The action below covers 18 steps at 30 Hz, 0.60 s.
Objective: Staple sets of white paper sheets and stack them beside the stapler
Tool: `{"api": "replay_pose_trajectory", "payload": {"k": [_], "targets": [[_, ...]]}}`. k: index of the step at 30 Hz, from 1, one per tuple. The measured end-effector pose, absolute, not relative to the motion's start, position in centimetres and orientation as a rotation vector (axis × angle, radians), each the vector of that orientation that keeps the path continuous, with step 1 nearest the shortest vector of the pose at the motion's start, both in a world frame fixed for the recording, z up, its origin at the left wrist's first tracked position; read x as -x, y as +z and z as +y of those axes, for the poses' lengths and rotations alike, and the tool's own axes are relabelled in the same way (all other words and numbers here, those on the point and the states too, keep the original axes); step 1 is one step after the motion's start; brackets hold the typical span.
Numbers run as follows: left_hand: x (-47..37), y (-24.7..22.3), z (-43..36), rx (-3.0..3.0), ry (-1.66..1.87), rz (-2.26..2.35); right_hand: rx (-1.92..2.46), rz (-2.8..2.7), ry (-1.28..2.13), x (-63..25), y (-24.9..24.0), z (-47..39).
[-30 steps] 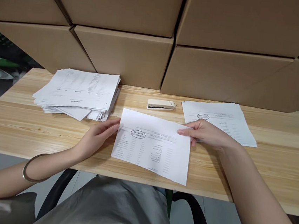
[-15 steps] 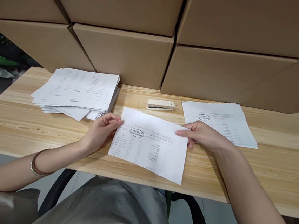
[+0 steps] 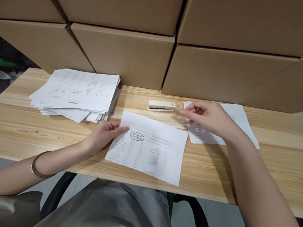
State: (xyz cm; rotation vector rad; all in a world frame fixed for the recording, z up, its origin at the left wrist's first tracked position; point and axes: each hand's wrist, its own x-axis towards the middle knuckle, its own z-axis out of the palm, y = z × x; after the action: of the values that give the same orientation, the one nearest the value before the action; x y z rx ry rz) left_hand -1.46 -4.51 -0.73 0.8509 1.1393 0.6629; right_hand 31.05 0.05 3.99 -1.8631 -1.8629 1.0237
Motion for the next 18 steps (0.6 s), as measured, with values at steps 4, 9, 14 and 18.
{"api": "replay_pose_trajectory", "payload": {"k": [4, 9, 14, 18], "targets": [[1.4, -1.0, -4.3, -0.889, 0.653, 1.167, 1.464, -2.338, 0.659, -27.2, 2.9, 3.5], [1.6, -0.9, -4.1, -0.888, 0.639, 1.150, 1.503, -2.600, 0.674, -24.9, 1.4, 6.4], [1.0, -0.8, -3.4, -0.856, 0.600, 1.124, 1.562, -2.260, 0.861, -25.5, 2.2, 6.6], [0.0, -1.2, -2.4, -0.821, 0.571, 1.076, 1.338, -1.920, 1.298, -25.4, 2.3, 6.5]]}}
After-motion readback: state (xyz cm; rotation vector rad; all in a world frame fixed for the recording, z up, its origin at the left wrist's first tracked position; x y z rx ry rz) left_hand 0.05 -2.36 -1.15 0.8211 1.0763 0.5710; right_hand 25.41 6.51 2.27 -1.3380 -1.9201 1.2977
